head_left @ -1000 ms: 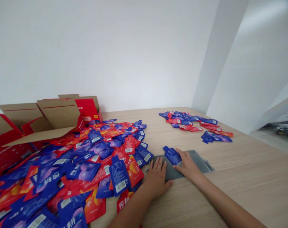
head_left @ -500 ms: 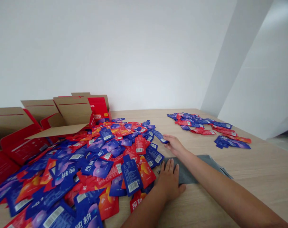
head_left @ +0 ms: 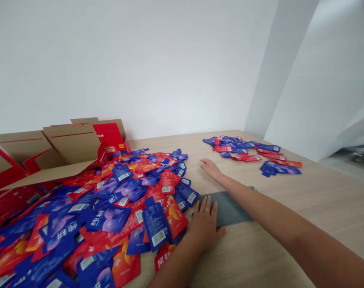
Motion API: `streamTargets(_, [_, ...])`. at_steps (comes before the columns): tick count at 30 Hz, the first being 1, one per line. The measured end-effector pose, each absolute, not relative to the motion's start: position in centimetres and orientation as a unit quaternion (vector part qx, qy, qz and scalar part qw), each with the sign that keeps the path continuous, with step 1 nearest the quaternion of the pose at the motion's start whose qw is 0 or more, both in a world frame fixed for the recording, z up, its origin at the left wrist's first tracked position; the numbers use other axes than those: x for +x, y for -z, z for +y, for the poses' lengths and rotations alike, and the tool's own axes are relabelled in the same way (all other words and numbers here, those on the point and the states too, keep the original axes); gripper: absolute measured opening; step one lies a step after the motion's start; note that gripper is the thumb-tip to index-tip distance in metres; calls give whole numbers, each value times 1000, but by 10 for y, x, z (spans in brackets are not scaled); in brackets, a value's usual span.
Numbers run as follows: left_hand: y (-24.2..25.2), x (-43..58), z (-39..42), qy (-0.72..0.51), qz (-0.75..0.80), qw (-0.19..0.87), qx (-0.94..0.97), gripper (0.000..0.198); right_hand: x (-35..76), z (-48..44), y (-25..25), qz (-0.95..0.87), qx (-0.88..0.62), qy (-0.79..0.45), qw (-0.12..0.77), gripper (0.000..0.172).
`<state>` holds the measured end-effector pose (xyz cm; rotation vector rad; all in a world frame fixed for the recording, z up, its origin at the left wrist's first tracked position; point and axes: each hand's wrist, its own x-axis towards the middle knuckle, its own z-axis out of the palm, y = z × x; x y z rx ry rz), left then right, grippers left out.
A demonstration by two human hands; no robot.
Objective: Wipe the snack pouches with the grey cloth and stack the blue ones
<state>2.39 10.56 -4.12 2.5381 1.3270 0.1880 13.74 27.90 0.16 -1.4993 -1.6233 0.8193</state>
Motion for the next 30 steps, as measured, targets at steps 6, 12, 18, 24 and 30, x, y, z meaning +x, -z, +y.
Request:
streamTargets(6, [38, 26, 107, -41, 466, 141, 872, 74, 301, 266, 18, -524, -767, -123, 349, 53])
streamTargets(12, [37, 25, 106, -36, 478, 144, 866, 73, 395, 262, 47, -426, -877, -33, 219, 71])
streamTargets(18, [36, 25, 106, -35, 481, 153, 863, 73, 409, 273, 66, -493, -864, -1, 100, 68])
streamTargets(24, [35, 26, 106, -34, 481, 155, 862, 73, 363, 285, 62, -540, -839, 0, 69, 73])
streamTargets(30, [31, 26, 106, -31, 479, 159, 863, 74, 282, 303, 68, -606, -792, -26, 60, 73])
